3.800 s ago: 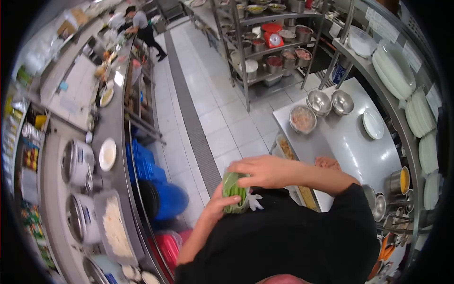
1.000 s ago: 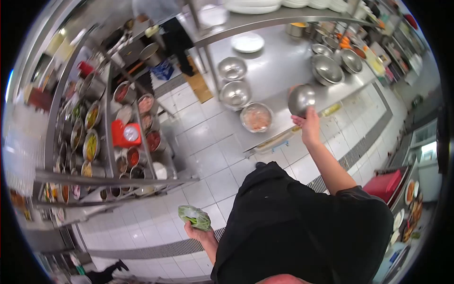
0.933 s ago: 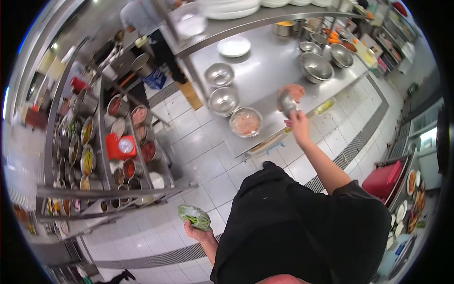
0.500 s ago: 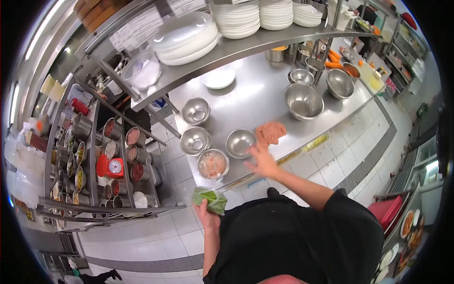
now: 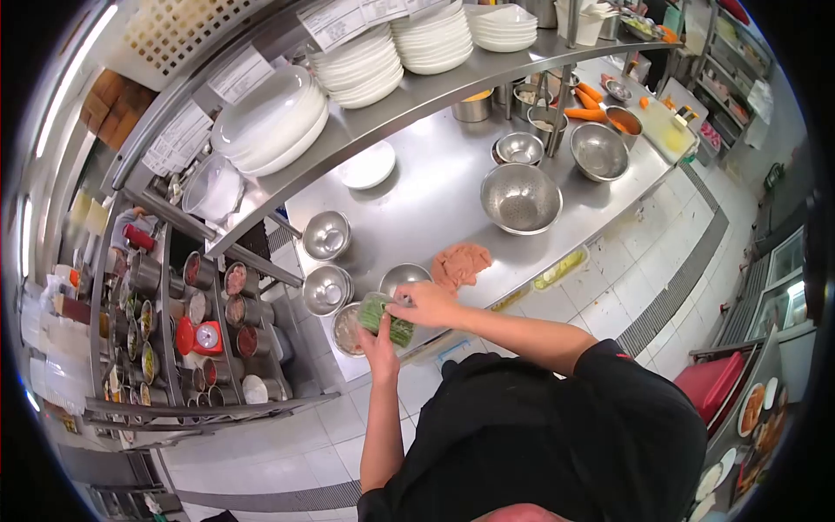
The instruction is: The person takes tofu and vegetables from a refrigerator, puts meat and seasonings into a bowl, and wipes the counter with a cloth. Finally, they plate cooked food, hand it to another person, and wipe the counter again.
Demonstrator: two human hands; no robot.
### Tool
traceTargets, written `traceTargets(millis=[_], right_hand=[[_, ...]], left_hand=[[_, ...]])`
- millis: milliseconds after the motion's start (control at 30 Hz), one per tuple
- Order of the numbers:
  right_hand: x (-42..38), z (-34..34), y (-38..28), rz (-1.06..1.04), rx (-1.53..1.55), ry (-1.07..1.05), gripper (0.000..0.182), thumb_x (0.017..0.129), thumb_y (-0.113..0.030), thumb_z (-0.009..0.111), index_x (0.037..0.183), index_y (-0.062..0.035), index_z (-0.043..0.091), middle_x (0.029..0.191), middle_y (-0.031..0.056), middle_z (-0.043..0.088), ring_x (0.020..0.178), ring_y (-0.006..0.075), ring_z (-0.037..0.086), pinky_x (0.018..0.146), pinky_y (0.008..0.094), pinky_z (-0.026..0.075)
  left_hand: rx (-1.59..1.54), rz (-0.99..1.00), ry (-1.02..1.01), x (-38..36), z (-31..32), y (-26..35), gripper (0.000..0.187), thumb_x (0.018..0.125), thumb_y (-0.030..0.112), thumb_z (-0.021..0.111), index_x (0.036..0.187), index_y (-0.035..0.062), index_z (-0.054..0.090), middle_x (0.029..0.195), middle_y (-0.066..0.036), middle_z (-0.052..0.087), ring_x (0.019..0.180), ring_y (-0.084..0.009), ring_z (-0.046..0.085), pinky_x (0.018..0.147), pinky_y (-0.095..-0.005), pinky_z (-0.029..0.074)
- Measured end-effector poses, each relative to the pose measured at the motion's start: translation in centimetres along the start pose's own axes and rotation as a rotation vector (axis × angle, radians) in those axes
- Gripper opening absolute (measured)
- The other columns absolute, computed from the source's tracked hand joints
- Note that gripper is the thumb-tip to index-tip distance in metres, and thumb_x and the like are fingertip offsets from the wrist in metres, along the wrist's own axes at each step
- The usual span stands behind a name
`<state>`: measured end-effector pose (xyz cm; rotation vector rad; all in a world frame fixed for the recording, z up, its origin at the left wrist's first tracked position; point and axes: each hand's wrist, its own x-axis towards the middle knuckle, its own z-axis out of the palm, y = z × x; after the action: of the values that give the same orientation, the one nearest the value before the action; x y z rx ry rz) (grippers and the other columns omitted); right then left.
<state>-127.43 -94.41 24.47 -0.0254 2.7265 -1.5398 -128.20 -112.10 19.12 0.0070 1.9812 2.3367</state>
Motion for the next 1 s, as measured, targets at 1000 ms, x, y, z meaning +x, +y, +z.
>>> traceTargets(millis=[1000], right_hand=[[7.4,1.6,0.4,-0.105,0.029,0.080,0.036,0.071,-0.024,0.077,0.094,0.0027,0.069,0.094,0.0192,0.067,0.084,0.0335,0.066,0.076,0.0423,0.052]], left_hand=[[-0.306,-0.089,0.148,8.3,2.3,2.5,0.038,0.098,0.028,0.065,0.116,-0.0035,0.054,0.103,-0.011,0.063,0.088,-0.0187,0.063,0.072,-0.0342,0.053]])
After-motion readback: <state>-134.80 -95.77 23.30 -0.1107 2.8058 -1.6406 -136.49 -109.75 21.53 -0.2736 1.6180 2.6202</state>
